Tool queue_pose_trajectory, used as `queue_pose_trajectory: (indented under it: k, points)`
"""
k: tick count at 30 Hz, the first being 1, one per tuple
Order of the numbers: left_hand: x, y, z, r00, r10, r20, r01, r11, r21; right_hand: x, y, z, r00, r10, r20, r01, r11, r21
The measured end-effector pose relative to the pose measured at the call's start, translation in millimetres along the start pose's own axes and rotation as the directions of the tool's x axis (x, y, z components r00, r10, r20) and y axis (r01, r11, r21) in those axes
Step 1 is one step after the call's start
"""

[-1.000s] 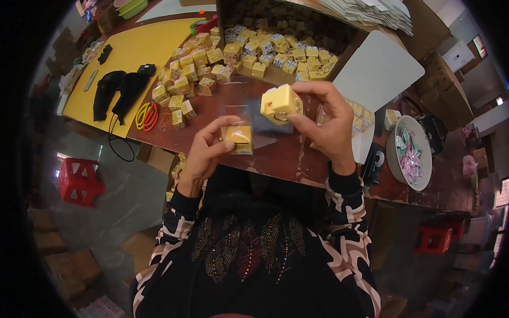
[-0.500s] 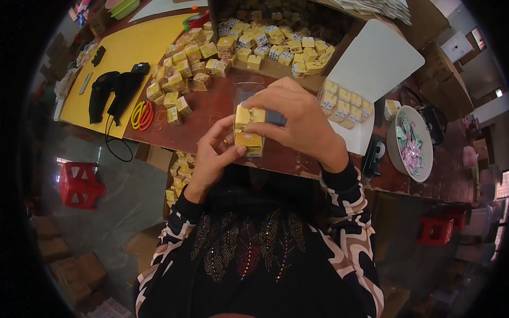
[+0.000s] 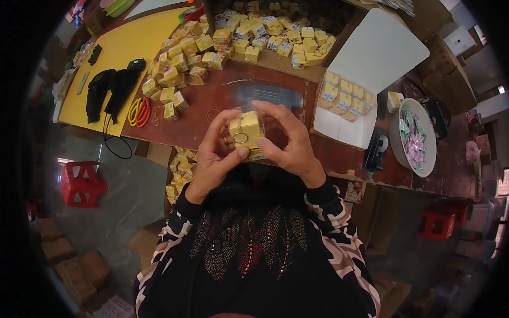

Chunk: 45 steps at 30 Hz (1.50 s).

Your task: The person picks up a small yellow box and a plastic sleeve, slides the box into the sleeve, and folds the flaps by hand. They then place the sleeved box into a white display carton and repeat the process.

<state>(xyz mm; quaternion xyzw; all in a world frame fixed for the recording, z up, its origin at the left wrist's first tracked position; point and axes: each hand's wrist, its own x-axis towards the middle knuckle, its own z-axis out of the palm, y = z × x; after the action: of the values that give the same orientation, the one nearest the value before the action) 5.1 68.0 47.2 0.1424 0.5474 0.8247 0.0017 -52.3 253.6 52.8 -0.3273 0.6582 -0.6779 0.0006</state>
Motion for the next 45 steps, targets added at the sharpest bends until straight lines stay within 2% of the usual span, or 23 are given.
queue_pose_trajectory:
  k: [3,5,8,11,15,17,21,23,24,26,27,29,33,35,38,45]
  points:
    - [-1,-7,2,1.0,0.008,0.019,-0.006,0.998,-0.07,-4,7,-3,0.997,-0.072,-0.004,0.071,0.995,-0.07]
    - [-1,-8,0,0.995,0.096,-0.007,-0.094,0.988,0.119,-8,7,-2,0.996,-0.077,-0.037,0.071,0.988,-0.136]
    - [2,-11,-2,0.991,0.13,-0.012,-0.127,0.982,0.138,-11,10,1,0.996,-0.082,-0.038,0.073,0.978,-0.197]
    - [2,-20,0,0.989,0.141,-0.034,-0.14,0.99,0.036,-13,14,-1,0.99,-0.132,-0.043,0.116,0.958,-0.261]
    - [4,-30,1,0.982,0.177,-0.068,-0.182,0.979,-0.089,-14,14,7,0.972,-0.214,-0.092,0.189,0.957,-0.221]
    - [3,-32,2,0.983,0.154,-0.099,-0.169,0.972,-0.163,-17,14,11,0.977,-0.092,-0.194,0.087,0.996,-0.034]
    - [2,-27,8,0.986,0.088,-0.138,-0.117,0.969,-0.217,-14,14,-1,0.993,-0.066,-0.1,0.069,0.997,0.027]
    - [2,-24,7,0.988,0.104,-0.11,-0.119,0.983,-0.142,-10,12,-9,0.994,-0.084,0.076,0.084,0.996,0.005]
    - [1,-23,8,0.988,0.102,-0.112,-0.117,0.983,-0.141,-10,14,-9,0.994,-0.083,0.077,0.082,0.997,0.008]
    - [-1,-22,12,0.988,0.116,-0.098,-0.117,0.993,-0.009,-12,17,-8,0.998,0.001,0.057,-0.008,0.992,0.122]
    - [-1,-23,11,0.989,0.113,-0.098,-0.115,0.993,-0.01,-12,14,-7,0.998,0.003,0.055,-0.01,0.992,0.123]
    - [-1,-27,9,0.974,0.211,-0.086,-0.201,0.973,0.118,-11,2,-1,0.987,0.162,-0.004,-0.159,0.973,0.167]
    - [-3,-32,10,0.968,0.234,-0.095,-0.216,0.962,0.164,-10,0,2,0.987,0.161,-0.025,-0.155,0.974,0.166]
    - [-4,-34,12,0.961,0.261,-0.097,-0.24,0.953,0.187,-11,3,3,0.994,0.078,-0.078,-0.069,0.991,0.114]
    - [-4,-37,13,0.953,0.292,-0.078,-0.269,0.936,0.227,-9,3,4,0.985,0.107,-0.133,-0.085,0.983,0.161]
    - [-4,-38,14,0.955,0.284,-0.087,-0.259,0.94,0.224,-7,1,2,0.98,0.134,-0.147,-0.113,0.983,0.146]
